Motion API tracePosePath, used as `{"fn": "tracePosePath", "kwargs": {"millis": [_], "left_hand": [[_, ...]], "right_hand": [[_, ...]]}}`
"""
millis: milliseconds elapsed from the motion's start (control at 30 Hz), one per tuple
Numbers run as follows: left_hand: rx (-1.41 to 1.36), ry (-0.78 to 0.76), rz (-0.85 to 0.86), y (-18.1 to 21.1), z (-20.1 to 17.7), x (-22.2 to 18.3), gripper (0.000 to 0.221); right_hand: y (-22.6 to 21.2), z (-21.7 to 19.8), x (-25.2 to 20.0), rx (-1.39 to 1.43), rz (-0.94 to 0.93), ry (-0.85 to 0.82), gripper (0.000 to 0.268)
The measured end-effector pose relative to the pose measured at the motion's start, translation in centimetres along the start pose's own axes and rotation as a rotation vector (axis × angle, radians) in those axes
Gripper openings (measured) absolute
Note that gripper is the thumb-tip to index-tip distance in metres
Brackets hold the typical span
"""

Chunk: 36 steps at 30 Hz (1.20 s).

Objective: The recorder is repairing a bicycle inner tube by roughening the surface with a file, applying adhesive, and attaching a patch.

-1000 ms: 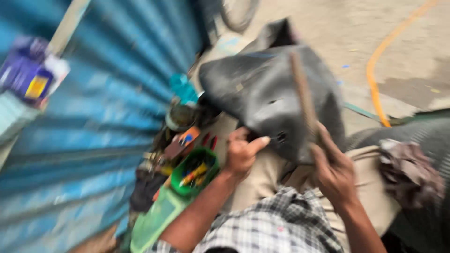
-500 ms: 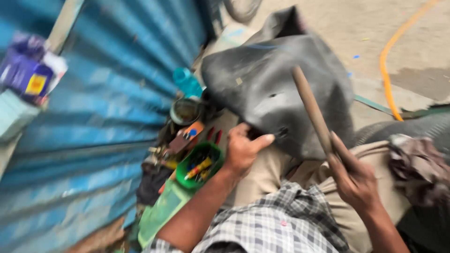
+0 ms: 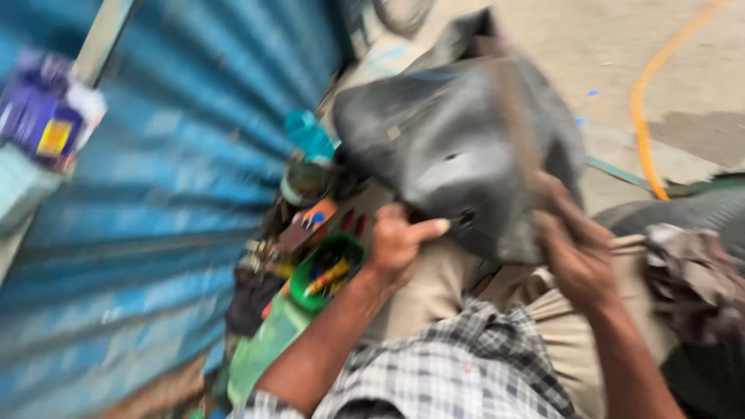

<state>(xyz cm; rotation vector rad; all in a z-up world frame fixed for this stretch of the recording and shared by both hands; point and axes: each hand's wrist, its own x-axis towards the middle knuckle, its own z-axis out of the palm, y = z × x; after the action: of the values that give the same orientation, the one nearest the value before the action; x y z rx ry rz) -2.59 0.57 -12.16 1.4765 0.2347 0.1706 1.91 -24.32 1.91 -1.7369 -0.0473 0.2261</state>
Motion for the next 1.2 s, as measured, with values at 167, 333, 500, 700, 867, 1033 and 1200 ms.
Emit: {"fn": "tracePosePath", "kwargs": {"millis": [167, 333, 500, 700, 867, 1033, 1200], "left_hand": [[-0.629, -0.193, -0.325, 9.9, 0.2, 1.8, 0.027], [-0.544, -0.239, -0.349, 12.2, 1.8, 1.4, 0.025], [-0.274, -0.128, -0.261, 13.5, 0.9, 0.7, 0.031], [-0.542, -0.138, -0.385, 10.2, 1.2, 1.8, 0.032], [-0.562, -0.208, -0.391, 12.6, 2.0, 2.1, 0.033], [-0.596, -0.078, -0.359, 12.0, 1.0, 1.4, 0.039], [-0.521, -0.152, -0.300, 10.4, 0.9, 1.7, 0.032]], "right_hand": [[3.9, -2.2, -5.6, -0.332, -0.042, -0.063, 0.051], [-4.1, 3.1, 1.3, -0.523, -0.184, -0.175, 0.050], [-2.1, 1.5, -1.6, -0.184, -0.063, 0.046, 0.052], [3.5, 0.5, -9.2, -0.302, 0.108, -0.100, 0.052], [-3.7, 3.1, 0.8, -0.407, -0.130, -0.084, 0.048], [-1.1, 1.5, -1.1, -0.073, -0.058, 0.049, 0.051], [3.6, -0.3, -5.2, -0.279, -0.278, -0.118, 0.046]]}}
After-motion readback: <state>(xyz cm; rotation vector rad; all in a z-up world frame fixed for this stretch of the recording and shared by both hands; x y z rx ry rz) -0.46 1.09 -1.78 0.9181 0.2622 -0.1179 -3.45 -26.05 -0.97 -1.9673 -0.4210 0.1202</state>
